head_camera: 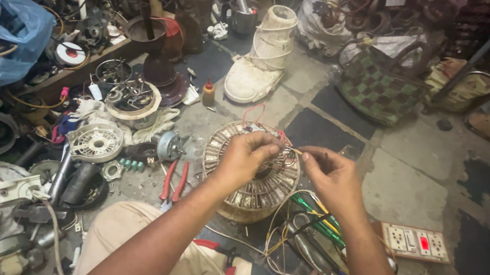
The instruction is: The person connects wires to a fan motor and then uses a screwdriver to tighten a component on the motor assembly.
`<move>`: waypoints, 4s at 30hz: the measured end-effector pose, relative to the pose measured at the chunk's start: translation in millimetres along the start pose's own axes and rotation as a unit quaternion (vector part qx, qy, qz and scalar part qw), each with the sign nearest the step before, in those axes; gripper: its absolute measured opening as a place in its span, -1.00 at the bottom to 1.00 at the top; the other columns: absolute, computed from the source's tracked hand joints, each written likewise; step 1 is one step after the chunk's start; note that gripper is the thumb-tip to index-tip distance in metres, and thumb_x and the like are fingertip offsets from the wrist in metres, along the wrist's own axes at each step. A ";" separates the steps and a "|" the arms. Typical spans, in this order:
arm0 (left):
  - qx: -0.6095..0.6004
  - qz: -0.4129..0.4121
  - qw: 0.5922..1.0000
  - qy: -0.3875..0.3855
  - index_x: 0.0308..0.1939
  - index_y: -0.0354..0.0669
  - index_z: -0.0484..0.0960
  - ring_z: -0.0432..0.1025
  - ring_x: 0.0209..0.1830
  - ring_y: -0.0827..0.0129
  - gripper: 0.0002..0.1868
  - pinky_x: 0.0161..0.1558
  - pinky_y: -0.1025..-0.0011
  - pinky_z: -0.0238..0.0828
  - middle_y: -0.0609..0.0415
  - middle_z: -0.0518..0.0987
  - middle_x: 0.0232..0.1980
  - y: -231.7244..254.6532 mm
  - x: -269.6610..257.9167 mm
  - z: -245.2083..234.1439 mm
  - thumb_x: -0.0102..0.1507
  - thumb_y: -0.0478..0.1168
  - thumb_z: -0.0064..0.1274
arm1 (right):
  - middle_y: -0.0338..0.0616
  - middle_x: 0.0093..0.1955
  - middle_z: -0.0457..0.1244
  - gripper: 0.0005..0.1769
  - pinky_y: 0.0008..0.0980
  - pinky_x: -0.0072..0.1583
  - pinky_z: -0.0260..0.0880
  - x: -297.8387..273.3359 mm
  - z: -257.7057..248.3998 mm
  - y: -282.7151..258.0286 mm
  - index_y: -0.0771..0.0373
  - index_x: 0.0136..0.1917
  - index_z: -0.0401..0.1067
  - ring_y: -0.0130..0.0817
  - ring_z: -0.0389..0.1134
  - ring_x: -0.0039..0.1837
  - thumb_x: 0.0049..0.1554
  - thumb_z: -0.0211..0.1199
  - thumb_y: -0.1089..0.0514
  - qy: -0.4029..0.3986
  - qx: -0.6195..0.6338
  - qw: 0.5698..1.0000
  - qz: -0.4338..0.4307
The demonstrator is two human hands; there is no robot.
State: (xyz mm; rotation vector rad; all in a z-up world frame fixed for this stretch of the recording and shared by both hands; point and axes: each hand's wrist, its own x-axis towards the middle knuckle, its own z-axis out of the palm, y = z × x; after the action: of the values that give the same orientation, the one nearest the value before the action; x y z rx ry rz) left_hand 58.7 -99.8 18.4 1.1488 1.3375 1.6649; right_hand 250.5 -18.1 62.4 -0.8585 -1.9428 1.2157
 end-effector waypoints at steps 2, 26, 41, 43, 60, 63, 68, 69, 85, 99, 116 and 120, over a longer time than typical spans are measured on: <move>0.004 -0.005 1.000 0.001 -0.10 -0.27 0.70 0.48 -0.30 0.61 -0.86 -0.27 0.55 0.45 0.19 0.67 -0.26 0.2 -0.3 -0.4 0.33 -0.28 0.11 | -0.16 -0.06 0.48 -0.73 -0.48 0.04 0.45 -0.4 1.1 -1.9 0.35 0.09 0.60 -0.51 0.45 -0.03 0.20 0.28 0.15 -0.001 -0.020 1.000 -0.007; 0.131 0.064 0.987 0.068 -0.09 -0.22 0.69 0.60 -0.31 0.34 -0.86 -0.23 0.39 0.55 0.02 0.69 -0.22 13.5 -16.0 8.9 0.29 -0.34 0.10 | -0.18 -0.09 0.49 -0.76 -0.46 0.00 0.42 15.7 6.2 13.0 0.31 0.07 0.61 -0.55 0.40 -0.07 0.18 0.28 0.17 -0.068 -0.066 0.995 0.028; -0.073 -0.041 0.996 -0.014 0.00 -0.24 0.63 0.39 -0.39 0.60 -0.82 -0.33 0.55 0.40 0.23 0.55 -0.33 -26.6 -9.2 -2.2 0.39 -0.25 -0.01 | -0.19 -0.06 0.49 -0.75 -0.47 0.02 0.43 2.8 2.8 -5.8 0.27 0.11 0.60 -0.56 0.41 -0.04 0.21 0.25 0.14 -0.060 -0.081 0.995 -0.004; -0.081 -0.044 0.996 -0.013 0.00 -0.24 0.63 0.39 -0.40 0.61 -0.81 -0.35 0.55 0.39 0.23 0.53 -0.35 -28.9 -8.4 -1.7 0.40 -0.24 -0.02 | -0.20 -0.06 0.49 -0.74 -0.48 -0.01 0.43 1.0 4.4 -10.7 0.26 0.11 0.60 -0.56 0.42 -0.06 0.20 0.26 0.15 -0.053 -0.089 0.995 0.005; -0.201 -0.060 0.978 -0.020 0.02 -0.23 0.64 0.44 -0.27 0.57 -0.79 -0.14 0.50 0.49 0.21 0.59 -0.22 -31.0 -2.7 -21.5 0.41 -0.20 0.02 | 0.19 0.10 0.32 -0.51 -0.16 0.18 0.38 -14.3 13.7 -27.5 0.44 0.27 0.36 0.04 0.40 0.17 0.04 0.07 0.35 -0.049 -0.235 0.953 -0.183; -0.206 -0.016 0.978 -0.037 0.02 -0.21 0.65 0.45 -0.25 0.57 -0.81 -0.13 0.51 0.47 0.20 0.62 -0.20 -31.5 -3.9 -25.1 0.42 -0.21 0.02 | 0.03 0.05 0.38 -0.45 -0.21 0.11 0.42 -22.6 21.5 -58.4 0.14 0.41 0.37 -0.07 0.47 0.10 0.13 0.21 0.19 -0.062 -0.262 0.963 -0.036; -0.239 -0.015 0.969 -0.060 0.02 -0.15 0.64 0.48 -0.25 0.55 -0.83 -0.17 0.53 0.43 0.18 0.61 -0.25 -33.5 -5.3 -25.6 0.43 -0.17 0.06 | 0.13 -0.14 0.29 -0.42 -0.10 -0.01 0.35 -26.1 21.2 -79.2 0.22 0.41 0.37 0.06 0.38 -0.07 0.11 0.18 0.31 -0.071 -0.344 0.926 -0.140; -0.240 -0.016 0.969 -0.060 0.02 -0.15 0.64 0.48 -0.25 0.55 -0.83 -0.17 0.53 0.43 0.18 0.61 -0.25 -34.2 -5.9 -25.4 0.43 -0.17 0.06 | 0.13 -0.14 0.29 -0.42 -0.10 -0.01 0.35 -26.4 21.8 -79.3 0.22 0.41 0.37 0.06 0.38 -0.07 0.11 0.18 0.31 -0.072 -0.344 0.926 -0.140; -0.176 0.002 0.983 -0.051 0.05 -0.20 0.65 0.42 -0.26 0.62 -0.80 -0.17 0.56 0.41 0.26 0.60 -0.23 -28.1 -7.4 -24.2 0.42 -0.21 0.05 | -0.18 -0.19 0.35 -0.63 -0.10 -0.13 0.39 -21.3 28.1 -97.0 0.00 0.18 0.55 -0.11 0.40 -0.14 0.08 0.28 0.11 -0.051 -0.464 0.867 -0.175; 0.005 0.126 0.990 0.065 -0.17 -0.28 0.67 0.49 -0.16 0.47 -0.93 -0.10 0.50 0.45 0.10 0.57 -0.16 -0.2 -19.4 -8.7 0.30 -0.41 0.10 | -0.04 0.00 0.47 -0.66 -0.35 0.02 0.48 -8.5 22.0 -57.9 0.22 0.16 0.56 -0.29 0.53 -0.02 0.10 0.23 0.18 -0.100 -0.238 0.965 -0.038; -0.130 0.019 0.991 -0.022 -0.09 -0.24 0.64 0.46 -0.17 0.63 -0.88 -0.08 0.60 0.41 0.22 0.62 -0.17 -11.2 -25.0 -12.2 0.39 -0.30 0.00 | -0.31 -0.26 0.33 -0.62 -0.57 -0.38 0.11 -14.4 20.9 -45.8 0.31 0.22 0.56 -0.62 0.17 -0.39 0.16 0.19 0.18 -0.128 0.069 0.953 0.265; -0.182 -0.055 0.982 -0.003 -0.16 -0.25 0.65 0.40 -0.28 0.57 -0.82 -0.20 0.52 0.36 0.22 0.60 -0.27 -27.0 -23.0 -7.5 0.42 -0.22 0.02 | -0.32 -0.28 0.37 -0.63 -0.60 -0.35 0.23 -18.2 27.8 -41.2 0.25 0.22 0.55 -0.63 0.23 -0.37 0.16 0.20 0.16 -0.118 -0.062 0.969 0.208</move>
State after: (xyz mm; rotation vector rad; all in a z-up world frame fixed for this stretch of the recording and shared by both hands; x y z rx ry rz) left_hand 59.7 -117.4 -13.3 0.8492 1.0175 1.7321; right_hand 230.6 -60.2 87.5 -1.2864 -2.1088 1.5053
